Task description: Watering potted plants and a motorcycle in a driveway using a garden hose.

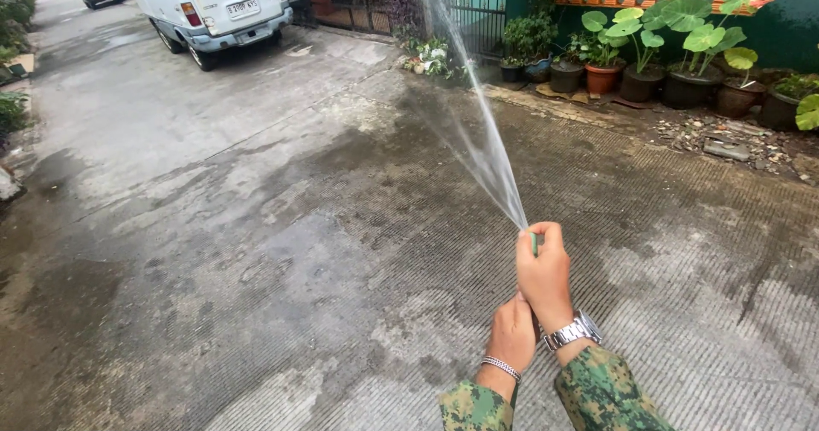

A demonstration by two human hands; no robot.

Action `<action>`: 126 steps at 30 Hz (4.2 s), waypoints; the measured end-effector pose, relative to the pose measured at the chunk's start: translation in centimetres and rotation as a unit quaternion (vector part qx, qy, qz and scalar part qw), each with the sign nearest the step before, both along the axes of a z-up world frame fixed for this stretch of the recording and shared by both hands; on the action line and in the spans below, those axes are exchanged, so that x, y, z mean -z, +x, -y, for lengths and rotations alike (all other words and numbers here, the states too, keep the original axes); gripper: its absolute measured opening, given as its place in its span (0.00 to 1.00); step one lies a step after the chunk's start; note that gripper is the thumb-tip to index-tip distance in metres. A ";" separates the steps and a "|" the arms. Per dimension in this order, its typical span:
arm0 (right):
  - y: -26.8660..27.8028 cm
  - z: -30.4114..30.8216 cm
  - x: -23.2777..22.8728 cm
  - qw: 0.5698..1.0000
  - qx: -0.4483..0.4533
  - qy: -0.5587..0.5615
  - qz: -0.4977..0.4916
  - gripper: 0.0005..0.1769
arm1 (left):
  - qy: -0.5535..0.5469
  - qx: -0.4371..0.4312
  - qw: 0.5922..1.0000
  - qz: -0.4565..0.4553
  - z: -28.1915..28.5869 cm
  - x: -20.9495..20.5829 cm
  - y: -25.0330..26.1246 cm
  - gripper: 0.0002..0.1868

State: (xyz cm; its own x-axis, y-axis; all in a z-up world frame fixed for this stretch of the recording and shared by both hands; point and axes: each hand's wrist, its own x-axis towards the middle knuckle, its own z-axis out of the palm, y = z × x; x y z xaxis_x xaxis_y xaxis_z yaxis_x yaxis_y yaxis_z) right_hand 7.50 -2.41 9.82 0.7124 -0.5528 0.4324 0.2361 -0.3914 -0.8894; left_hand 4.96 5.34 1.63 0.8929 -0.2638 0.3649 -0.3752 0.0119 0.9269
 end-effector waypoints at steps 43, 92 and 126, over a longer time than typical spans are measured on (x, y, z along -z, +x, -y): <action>-0.3 2.1 1.9 0.999 -0.013 0.034 -0.012 0.13 | 0.117 -0.033 0.993 -0.008 1.5 0.5 -1.0 0.26; -0.8 3.2 -1.0 0.997 -0.011 0.059 -0.046 0.10 | 0.085 -0.010 0.995 -0.052 3.1 -1.2 -1.0 0.26; 7.6 -26.0 4.1 0.929 -0.347 0.091 -0.090 0.11 | -0.218 -0.111 0.947 -0.210 -23.9 7.9 1.2 0.17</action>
State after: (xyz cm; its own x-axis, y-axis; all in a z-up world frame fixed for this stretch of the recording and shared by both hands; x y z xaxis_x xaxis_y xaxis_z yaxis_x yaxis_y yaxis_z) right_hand 15.11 23.59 5.73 0.9765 0.0133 0.2152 0.2156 -0.0394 -0.9757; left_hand 6.16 29.21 -6.22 0.9991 0.0412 -0.0034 -0.0130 0.3923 0.9198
